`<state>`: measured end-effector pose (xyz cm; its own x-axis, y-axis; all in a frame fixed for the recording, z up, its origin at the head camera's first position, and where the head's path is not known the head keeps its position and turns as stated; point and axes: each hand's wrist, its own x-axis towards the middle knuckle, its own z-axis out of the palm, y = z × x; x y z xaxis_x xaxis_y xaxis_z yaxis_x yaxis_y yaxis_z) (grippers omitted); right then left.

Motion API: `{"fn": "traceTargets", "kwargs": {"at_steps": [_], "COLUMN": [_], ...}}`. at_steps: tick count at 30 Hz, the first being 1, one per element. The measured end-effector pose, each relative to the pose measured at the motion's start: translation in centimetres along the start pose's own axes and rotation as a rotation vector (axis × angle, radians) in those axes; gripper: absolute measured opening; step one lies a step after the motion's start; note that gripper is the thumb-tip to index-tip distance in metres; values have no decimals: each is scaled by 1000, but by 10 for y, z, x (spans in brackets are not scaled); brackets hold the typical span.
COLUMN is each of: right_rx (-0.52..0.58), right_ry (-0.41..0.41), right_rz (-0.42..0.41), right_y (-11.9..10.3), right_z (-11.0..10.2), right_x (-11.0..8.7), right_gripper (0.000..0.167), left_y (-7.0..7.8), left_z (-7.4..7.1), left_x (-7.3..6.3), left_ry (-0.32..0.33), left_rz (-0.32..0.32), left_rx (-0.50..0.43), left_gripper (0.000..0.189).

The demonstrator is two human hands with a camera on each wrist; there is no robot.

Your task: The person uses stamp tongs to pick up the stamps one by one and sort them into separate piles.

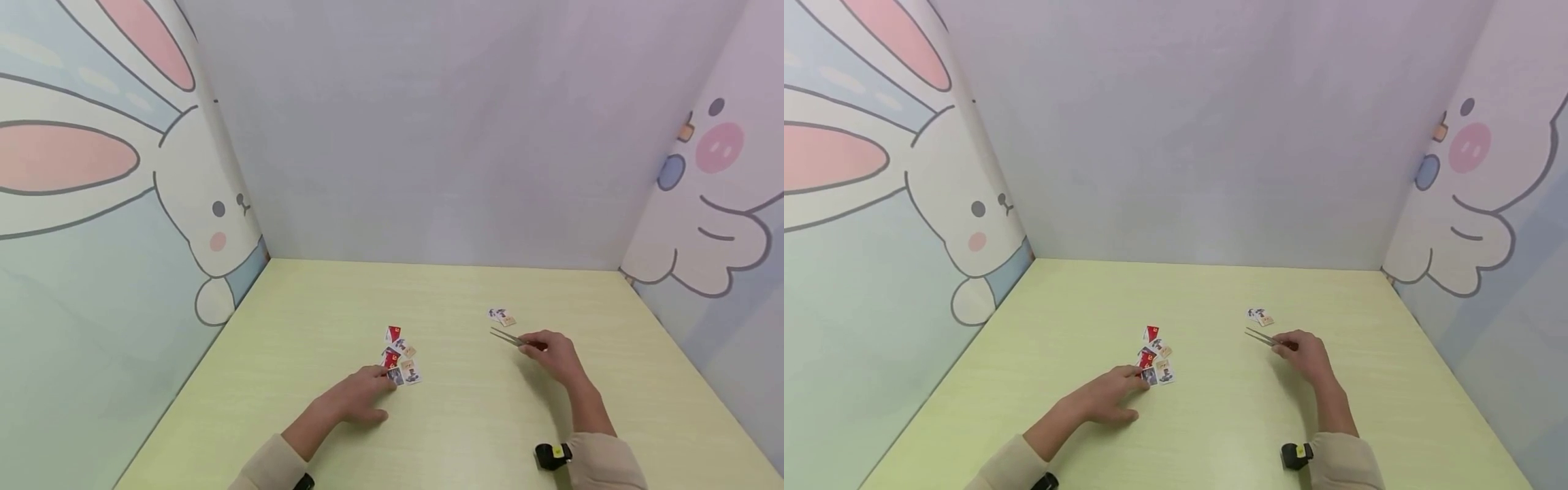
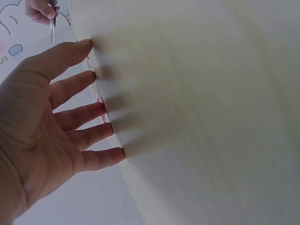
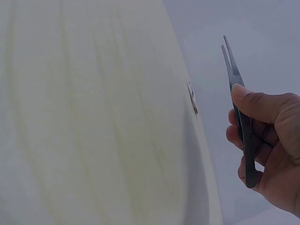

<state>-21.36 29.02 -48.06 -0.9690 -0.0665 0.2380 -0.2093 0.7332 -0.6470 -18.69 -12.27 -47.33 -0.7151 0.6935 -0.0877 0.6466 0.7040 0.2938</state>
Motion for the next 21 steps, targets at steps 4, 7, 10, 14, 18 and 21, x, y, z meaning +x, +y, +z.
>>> {"fn": "traceTargets", "kwargs": {"at_steps": [4, 7, 10, 14, 18, 21], "right_rx": [17, 37, 41, 20, 17, 29], "right_ry": [-19, -27, -10, 1, -38, -54], "right_rz": [-45, -74, -95, -120, -132, -161], "right_y": [-6, -11, -15, -22, -29, -33], "right_z": [4, 7, 10, 14, 18, 22], "right_x": [1, 1, 1, 2, 2, 2], "right_gripper": [18, 18, 16, 13, 13, 14], "left_y": [0, 0, 0, -1, -2, -2], "left_z": [0, 0, 0, 1, 1, 1], "left_x": [0, 0, 0, 1, 2, 2], "left_ry": [-9, -9, -4, 2, 1, -4], "left_rz": [-6, -2, 4, 6, 6, 2], "left_rx": [-4, -5, -6, 3, 10, 7], "left_gripper": [45, 45, 45, 46, 45, 46]}}
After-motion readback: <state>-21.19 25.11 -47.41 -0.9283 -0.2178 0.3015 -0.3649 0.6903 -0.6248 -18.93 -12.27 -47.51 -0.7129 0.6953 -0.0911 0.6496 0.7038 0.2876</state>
